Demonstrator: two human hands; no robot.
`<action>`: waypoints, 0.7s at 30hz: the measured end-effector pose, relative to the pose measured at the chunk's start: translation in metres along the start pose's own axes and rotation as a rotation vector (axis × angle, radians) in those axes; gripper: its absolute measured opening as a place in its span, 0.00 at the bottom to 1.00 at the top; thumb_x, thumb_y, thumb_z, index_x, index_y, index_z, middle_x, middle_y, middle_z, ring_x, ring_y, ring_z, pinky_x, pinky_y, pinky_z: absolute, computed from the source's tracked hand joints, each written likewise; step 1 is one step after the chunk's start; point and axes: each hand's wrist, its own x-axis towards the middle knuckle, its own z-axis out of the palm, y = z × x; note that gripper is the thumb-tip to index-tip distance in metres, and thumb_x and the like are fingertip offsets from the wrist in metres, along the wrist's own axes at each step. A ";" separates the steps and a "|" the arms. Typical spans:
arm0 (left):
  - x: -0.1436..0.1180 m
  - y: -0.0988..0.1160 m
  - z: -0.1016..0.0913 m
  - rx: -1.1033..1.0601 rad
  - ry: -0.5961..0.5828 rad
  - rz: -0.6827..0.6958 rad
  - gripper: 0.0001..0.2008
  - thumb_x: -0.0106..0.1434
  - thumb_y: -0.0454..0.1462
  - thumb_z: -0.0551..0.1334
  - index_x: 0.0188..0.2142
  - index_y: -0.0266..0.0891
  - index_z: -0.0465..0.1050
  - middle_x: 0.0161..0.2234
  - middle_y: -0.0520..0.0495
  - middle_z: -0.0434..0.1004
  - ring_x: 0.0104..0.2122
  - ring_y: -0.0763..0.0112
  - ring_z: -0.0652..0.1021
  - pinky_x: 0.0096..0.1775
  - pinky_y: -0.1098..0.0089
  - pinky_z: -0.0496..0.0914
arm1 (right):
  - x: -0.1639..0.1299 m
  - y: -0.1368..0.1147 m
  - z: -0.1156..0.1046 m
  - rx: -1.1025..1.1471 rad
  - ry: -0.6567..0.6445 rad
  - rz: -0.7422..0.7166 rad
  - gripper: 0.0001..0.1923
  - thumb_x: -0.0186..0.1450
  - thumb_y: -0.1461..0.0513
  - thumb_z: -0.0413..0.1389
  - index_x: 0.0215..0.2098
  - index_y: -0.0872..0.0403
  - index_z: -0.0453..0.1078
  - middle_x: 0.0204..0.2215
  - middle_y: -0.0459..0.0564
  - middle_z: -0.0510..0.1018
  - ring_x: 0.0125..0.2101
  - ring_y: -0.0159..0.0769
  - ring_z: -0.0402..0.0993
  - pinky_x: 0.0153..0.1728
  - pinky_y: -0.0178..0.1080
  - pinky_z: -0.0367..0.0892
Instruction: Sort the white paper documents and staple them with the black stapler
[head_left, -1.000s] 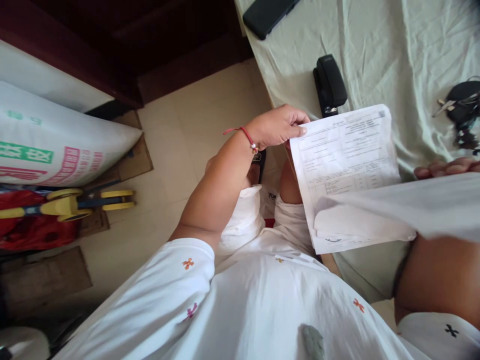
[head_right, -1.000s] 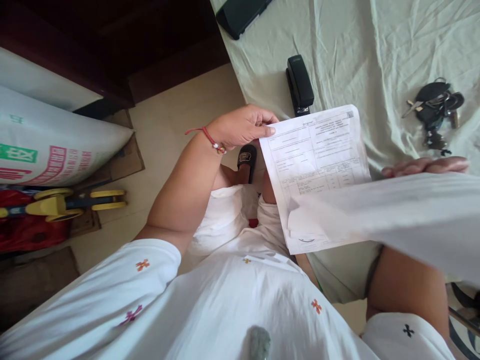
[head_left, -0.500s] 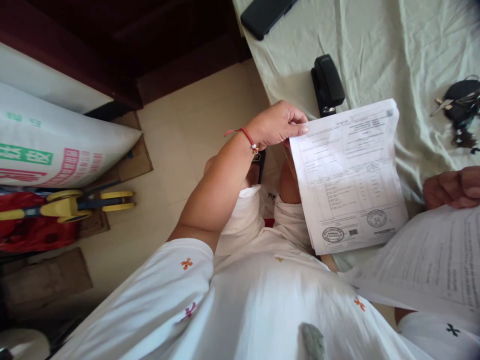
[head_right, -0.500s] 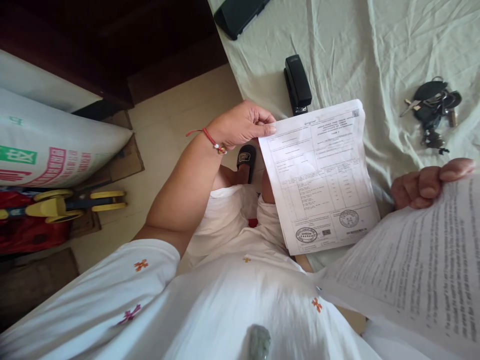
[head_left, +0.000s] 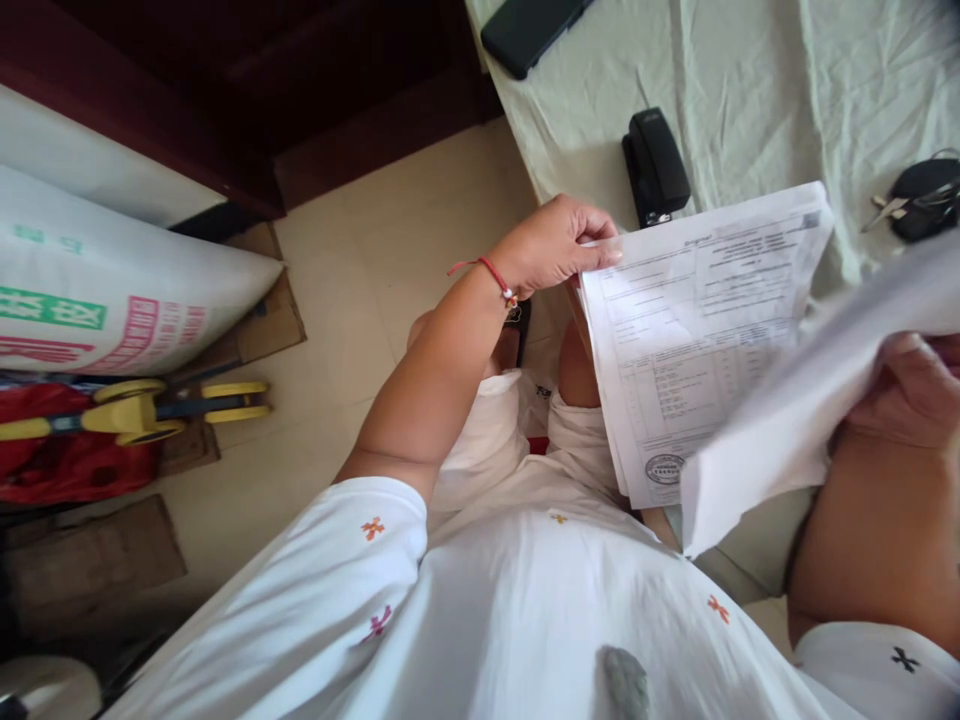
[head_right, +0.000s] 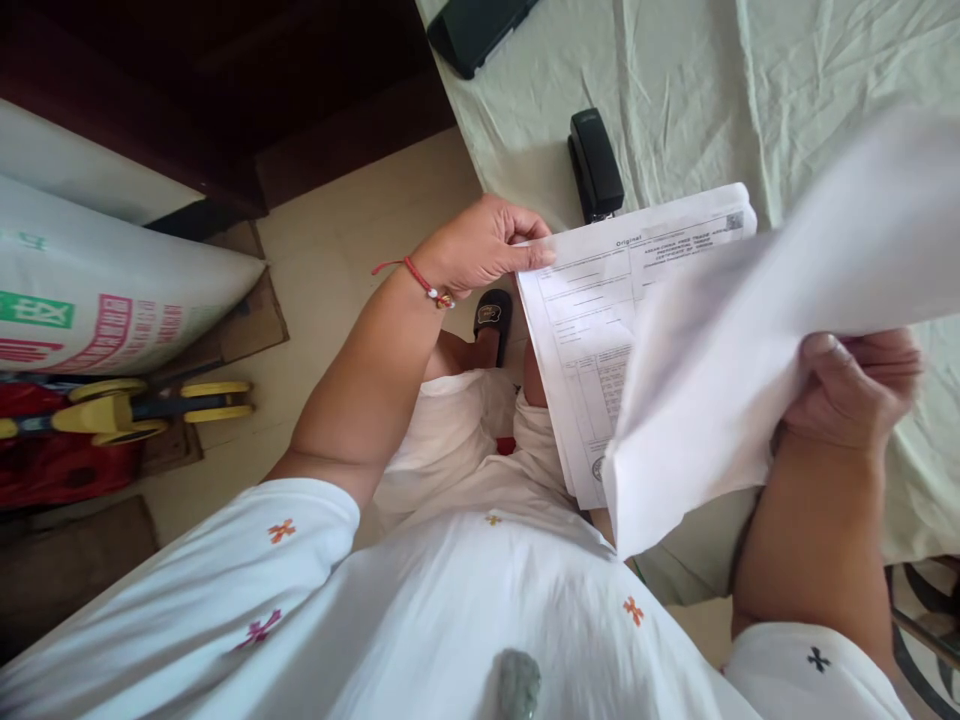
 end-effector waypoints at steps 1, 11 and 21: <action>0.000 0.000 0.000 0.002 0.000 0.005 0.04 0.63 0.33 0.67 0.32 0.34 0.75 0.30 0.49 0.74 0.30 0.76 0.70 0.36 0.69 0.62 | -0.002 0.000 0.007 0.024 0.026 -0.060 0.26 0.32 0.46 0.77 0.22 0.47 0.74 0.29 0.46 0.78 0.37 0.47 0.78 0.45 0.57 0.73; -0.006 0.015 0.003 -0.015 -0.045 0.010 0.15 0.65 0.47 0.71 0.32 0.38 0.75 0.30 0.49 0.75 0.34 0.73 0.69 0.39 0.67 0.64 | -0.019 -0.017 0.027 -0.173 -0.133 0.036 0.25 0.43 0.50 0.78 0.36 0.49 0.82 0.37 0.47 0.83 0.35 0.37 0.78 0.43 0.50 0.77; -0.007 0.019 0.005 0.010 -0.071 0.018 0.15 0.67 0.47 0.69 0.34 0.37 0.78 0.36 0.46 0.81 0.43 0.67 0.77 0.47 0.66 0.70 | -0.015 -0.018 0.034 -0.099 -0.121 0.062 0.23 0.43 0.62 0.75 0.39 0.50 0.82 0.29 0.43 0.79 0.27 0.29 0.69 0.37 0.39 0.73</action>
